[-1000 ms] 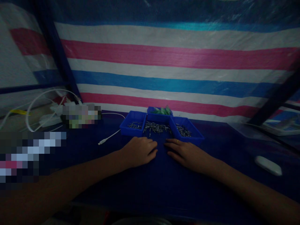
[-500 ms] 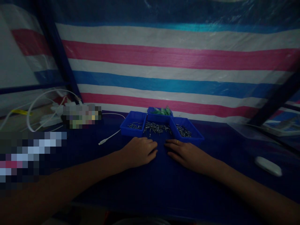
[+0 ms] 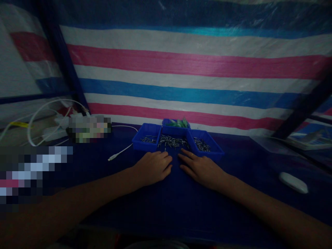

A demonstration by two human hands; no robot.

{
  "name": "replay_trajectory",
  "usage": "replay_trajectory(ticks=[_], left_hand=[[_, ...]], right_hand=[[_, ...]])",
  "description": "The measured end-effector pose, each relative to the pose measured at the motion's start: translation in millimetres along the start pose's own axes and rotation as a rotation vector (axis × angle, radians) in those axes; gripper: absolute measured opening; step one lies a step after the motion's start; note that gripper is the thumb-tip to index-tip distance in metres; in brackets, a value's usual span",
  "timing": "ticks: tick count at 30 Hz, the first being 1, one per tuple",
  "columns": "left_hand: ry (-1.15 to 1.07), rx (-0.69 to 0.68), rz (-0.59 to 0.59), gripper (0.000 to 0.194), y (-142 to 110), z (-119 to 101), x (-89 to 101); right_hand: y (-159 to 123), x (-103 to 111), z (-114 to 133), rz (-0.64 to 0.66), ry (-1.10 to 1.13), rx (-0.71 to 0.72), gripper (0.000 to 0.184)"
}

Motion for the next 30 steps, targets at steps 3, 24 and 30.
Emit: replay_trajectory(ticks=[3, 24, 30], left_hand=[[0.013, 0.008, 0.002, 0.016, 0.0, 0.0, -0.9], [-0.029, 0.077, -0.029, 0.035, 10.9, 6.4, -16.5], [-0.04, 0.133, -0.025, 0.037, 13.9, 9.7, -20.2]], right_hand=[[2.8, -1.8, 0.7, 0.001, -0.01, 0.008, 0.043], [11.2, -7.7, 0.6, 0.05, 0.018, -0.054, 0.055], [11.5, -7.3, 0.8, 0.045, 0.015, -0.055, 0.055]])
Point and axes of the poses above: each hand's wrist, its own y-axis towards the middle knuckle, its own x-axis out of the back of the hand, z = x × y, the point moved 1 cm from there along y, towards the middle knuckle, and after that the axes turned 9 degrees about -y, right-handed, at the moved point
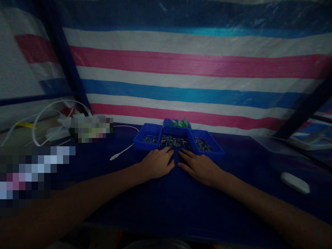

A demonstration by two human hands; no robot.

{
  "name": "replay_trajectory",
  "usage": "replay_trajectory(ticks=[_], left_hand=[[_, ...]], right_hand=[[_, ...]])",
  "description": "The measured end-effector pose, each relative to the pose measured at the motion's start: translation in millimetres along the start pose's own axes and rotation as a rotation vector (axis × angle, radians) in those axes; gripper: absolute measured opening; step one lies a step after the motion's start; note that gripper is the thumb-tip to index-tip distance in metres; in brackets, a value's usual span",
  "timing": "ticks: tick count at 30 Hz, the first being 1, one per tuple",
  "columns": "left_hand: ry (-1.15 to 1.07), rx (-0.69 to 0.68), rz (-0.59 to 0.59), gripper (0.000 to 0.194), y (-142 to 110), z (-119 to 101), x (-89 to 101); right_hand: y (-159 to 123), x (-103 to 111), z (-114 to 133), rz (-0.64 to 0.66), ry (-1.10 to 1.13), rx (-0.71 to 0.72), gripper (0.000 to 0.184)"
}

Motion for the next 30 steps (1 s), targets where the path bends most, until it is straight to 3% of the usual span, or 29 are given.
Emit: replay_trajectory(ticks=[7, 15, 30], left_hand=[[-0.011, 0.013, 0.031, 0.036, 2.3, -0.3, 0.6], [0.132, 0.11, 0.02, 0.035, -5.0, -9.4, 9.4], [0.149, 0.113, 0.008, 0.034, -7.4, -7.5, 12.4]], right_hand=[[-0.3, -1.7, -0.8, -0.011, 0.025, -0.017, 0.056], [-1.2, 1.3, 0.2, -0.017, 0.018, -0.023, 0.054], [-5.0, 2.7, -0.9, -0.023, 0.003, 0.008, 0.047]])
Point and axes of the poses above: each hand's wrist, its own y-axis towards the middle knuckle, its own x-axis out of the back of the hand, z = x × y, the point moved 1 cm from there along y, towards the middle knuckle, and after that the axes turned 9 degrees about -y, right-handed, at the moved point
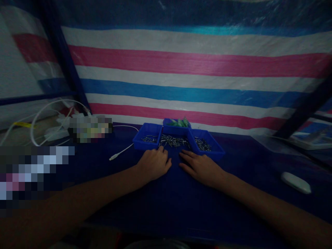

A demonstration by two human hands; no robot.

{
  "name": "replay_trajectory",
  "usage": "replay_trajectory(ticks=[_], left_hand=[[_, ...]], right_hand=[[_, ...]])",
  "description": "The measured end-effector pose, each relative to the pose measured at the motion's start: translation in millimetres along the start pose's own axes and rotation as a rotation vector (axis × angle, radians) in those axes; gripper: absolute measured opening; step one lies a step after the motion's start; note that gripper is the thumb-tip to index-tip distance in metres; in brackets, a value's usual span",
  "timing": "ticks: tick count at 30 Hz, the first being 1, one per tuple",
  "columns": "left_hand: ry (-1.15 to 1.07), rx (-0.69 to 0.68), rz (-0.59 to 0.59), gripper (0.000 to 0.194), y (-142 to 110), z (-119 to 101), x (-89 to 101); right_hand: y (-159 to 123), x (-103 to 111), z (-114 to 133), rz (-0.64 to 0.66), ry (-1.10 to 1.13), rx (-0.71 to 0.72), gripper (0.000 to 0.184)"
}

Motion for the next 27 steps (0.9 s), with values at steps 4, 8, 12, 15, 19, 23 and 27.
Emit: replay_trajectory(ticks=[4, 8, 12, 15, 19, 23, 27], left_hand=[[0.014, 0.014, -0.008, 0.032, -1.2, 3.5, -0.8], [0.013, -0.006, 0.006, 0.028, -1.0, 8.5, -1.1], [-0.02, -0.098, 0.03, 0.017, 0.0, 12.9, 0.4], [-0.075, -0.162, 0.027, 0.012, -0.1, 13.4, 0.1], [-0.179, -0.272, 0.027, 0.012, -3.2, 6.9, -1.0], [-0.244, -0.418, 0.018, 0.013, -8.6, -2.3, 3.0], [-0.262, -0.473, -0.005, 0.014, -10.8, -4.8, 8.2]], right_hand=[[-2.3, -0.7, -2.5, 0.004, 0.003, 0.028, 0.045], [-6.1, 0.3, -5.4, -0.006, 0.016, 0.071, 0.042], [-12.6, 6.6, -4.8, -0.024, 0.06, 0.137, 0.039], [-16.3, 12.1, -1.5, -0.027, 0.109, 0.146, 0.036], [-16.5, 14.5, 0.7, -0.064, 0.153, 0.139, 0.035], [-14.5, 13.2, -1.5, -0.07, 0.175, 0.141, 0.026], [-14.5, 13.2, -1.3, -0.037, 0.183, 0.194, 0.018]])
Point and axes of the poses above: each hand's wrist, its own y-axis towards the middle knuckle, its own x-axis out of the back of the hand, z = x × y, the point moved 1 cm from there along y, towards the middle knuckle, and after that the axes turned 9 degrees about -y, right-handed, at the moved point
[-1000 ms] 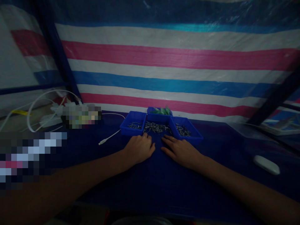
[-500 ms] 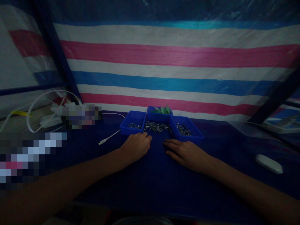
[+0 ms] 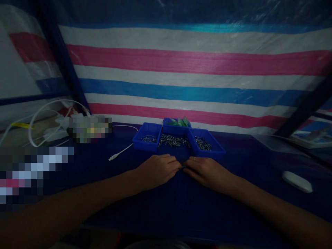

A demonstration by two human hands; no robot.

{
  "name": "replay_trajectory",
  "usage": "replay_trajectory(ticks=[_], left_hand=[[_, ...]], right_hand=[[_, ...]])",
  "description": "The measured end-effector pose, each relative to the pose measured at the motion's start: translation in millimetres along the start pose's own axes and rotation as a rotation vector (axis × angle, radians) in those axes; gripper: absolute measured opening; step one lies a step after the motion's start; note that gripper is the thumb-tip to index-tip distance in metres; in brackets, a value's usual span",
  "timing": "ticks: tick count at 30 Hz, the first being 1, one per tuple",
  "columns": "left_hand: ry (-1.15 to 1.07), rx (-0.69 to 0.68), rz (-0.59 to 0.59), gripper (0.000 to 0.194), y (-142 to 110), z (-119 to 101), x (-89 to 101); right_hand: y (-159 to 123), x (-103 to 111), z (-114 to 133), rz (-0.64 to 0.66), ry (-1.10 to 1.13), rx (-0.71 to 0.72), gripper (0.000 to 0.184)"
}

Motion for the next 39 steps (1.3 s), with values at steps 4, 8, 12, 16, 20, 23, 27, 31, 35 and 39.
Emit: replay_trajectory(ticks=[4, 8, 12, 16, 20, 23, 27, 31, 35, 39], left_hand=[[-0.01, 0.0, -0.012, 0.016, -0.1, 1.5, 0.3], [-0.022, 0.045, -0.022, 0.017, -0.2, 3.0, -1.8], [-0.02, 0.051, -0.02, 0.018, 0.2, 2.8, -1.4], [-0.064, 0.044, -0.084, 0.019, 0.4, 2.3, 1.2], [-0.159, -0.041, -0.14, 0.023, -0.4, 1.5, 1.9], [-0.211, -0.113, -0.157, 0.024, -1.0, -0.2, 2.3], [-0.26, -0.123, -0.164, 0.02, -1.0, -3.0, 4.4], [-0.159, -0.02, -0.145, 0.014, -0.6, -0.7, 3.6], [-0.023, 0.037, -0.095, 0.014, 0.8, 6.1, -0.7], [0.017, -0.014, -0.072, 0.016, 2.2, 8.4, -3.5]], right_hand=[[-0.4, 0.3, 1.6, 0.007, 0.001, 0.019, 0.019], [-0.5, 1.0, 2.5, 0.005, 0.0, 0.022, 0.02], [-0.4, 1.2, 3.0, -0.014, -0.005, 0.019, 0.021], [-0.2, -0.8, 2.1, -0.019, -0.016, 0.019, 0.022], [-0.4, -0.5, 2.8, -0.033, -0.023, 0.043, 0.025], [-0.7, 0.8, 4.5, -0.029, -0.02, 0.077, 0.026], [-1.0, 1.2, 5.1, -0.03, -0.011, 0.069, 0.025], [-0.7, 1.7, 4.1, -0.045, 0.018, 0.036, 0.023], [-0.3, 2.2, 3.0, -0.036, 0.028, 0.01, 0.023], [0.2, 1.6, 2.4, -0.036, 0.005, 0.02, 0.021]])
Point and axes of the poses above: each hand's wrist, its own y-axis towards the middle knuckle, its own x-axis out of the back of the hand, z = x × y, the point moved 1 cm from there along y, towards the middle knuckle, and after that the axes turned 9 degrees about -y, right-handed, at the moved point
